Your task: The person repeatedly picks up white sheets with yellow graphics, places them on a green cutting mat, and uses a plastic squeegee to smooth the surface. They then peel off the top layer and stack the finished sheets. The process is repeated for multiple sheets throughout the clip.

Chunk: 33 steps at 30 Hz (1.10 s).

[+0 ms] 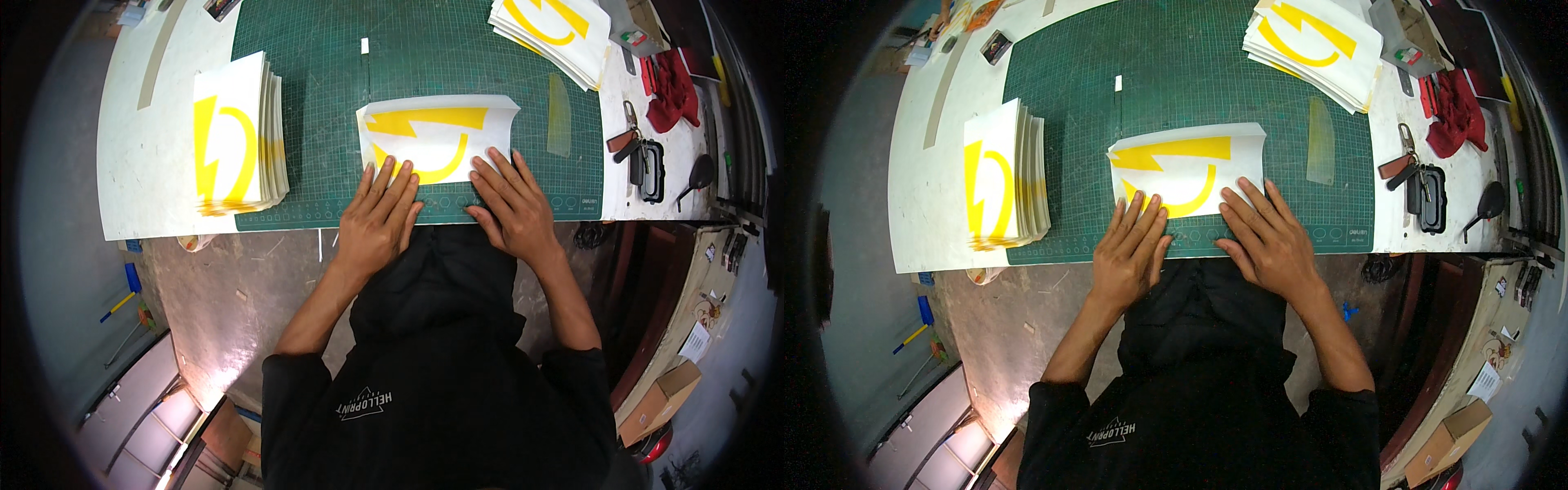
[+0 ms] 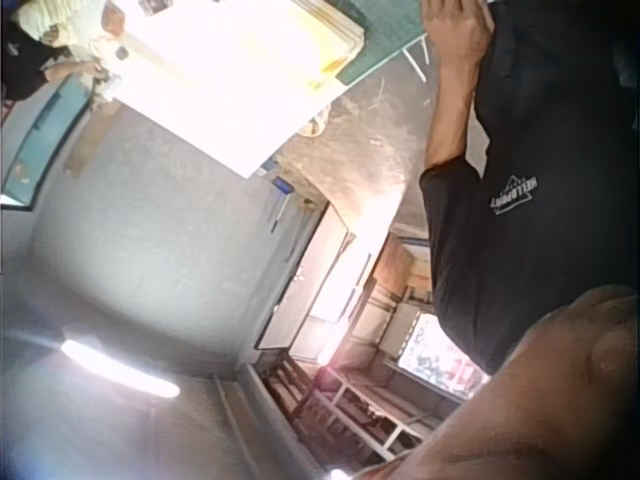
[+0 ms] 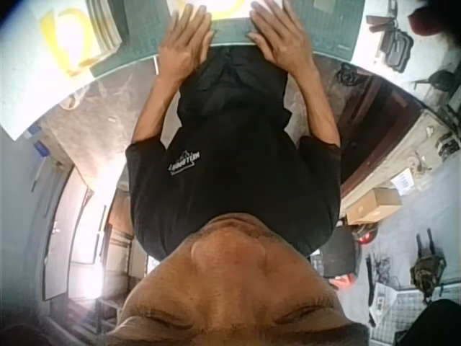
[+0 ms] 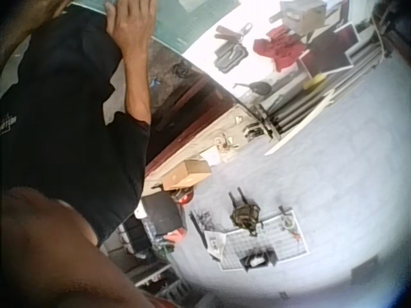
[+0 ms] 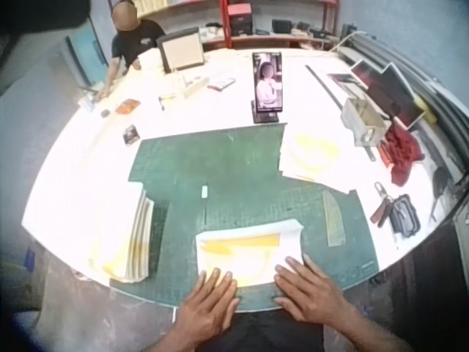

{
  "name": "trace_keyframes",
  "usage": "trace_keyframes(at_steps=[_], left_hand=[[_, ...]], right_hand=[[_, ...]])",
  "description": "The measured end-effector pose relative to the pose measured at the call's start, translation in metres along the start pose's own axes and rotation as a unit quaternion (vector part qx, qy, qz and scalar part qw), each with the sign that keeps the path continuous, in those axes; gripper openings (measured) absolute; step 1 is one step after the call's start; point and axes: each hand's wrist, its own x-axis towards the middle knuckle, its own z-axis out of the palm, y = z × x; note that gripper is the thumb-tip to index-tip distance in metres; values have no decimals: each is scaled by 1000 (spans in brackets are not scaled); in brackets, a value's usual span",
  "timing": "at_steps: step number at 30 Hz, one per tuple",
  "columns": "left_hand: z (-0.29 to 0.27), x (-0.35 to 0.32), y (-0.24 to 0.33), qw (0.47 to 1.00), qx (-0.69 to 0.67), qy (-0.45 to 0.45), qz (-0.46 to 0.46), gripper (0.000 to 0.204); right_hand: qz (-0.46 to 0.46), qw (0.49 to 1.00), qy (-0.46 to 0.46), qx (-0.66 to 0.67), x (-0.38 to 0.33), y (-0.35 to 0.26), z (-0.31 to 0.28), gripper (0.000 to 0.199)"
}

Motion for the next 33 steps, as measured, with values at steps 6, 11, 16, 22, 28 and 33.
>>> trace_keyframes(at_steps=[6,11,16,22,28,33], left_hand=[[0,0,0,1000,0,3,2,48],[1,-1,-1,1000,2,2,-1,47],[-2,2,0,1000,-6,3,-6,45],[-3,2,0,1000,-6,7,-6,43],[-6,5,3,1000,-13,14,-13,39],[-12,16,12,998,-24,29,-43,39]], right_hand=[[6,1000,-4,1,-1,0,0,50],[3,1000,0,-4,0,0,0,49],[5,1000,0,-17,-1,1,2,49],[9,1000,4,-20,0,0,1,45],[13,1000,8,-16,3,-3,-3,39],[22,998,53,2,11,-5,0,33]])
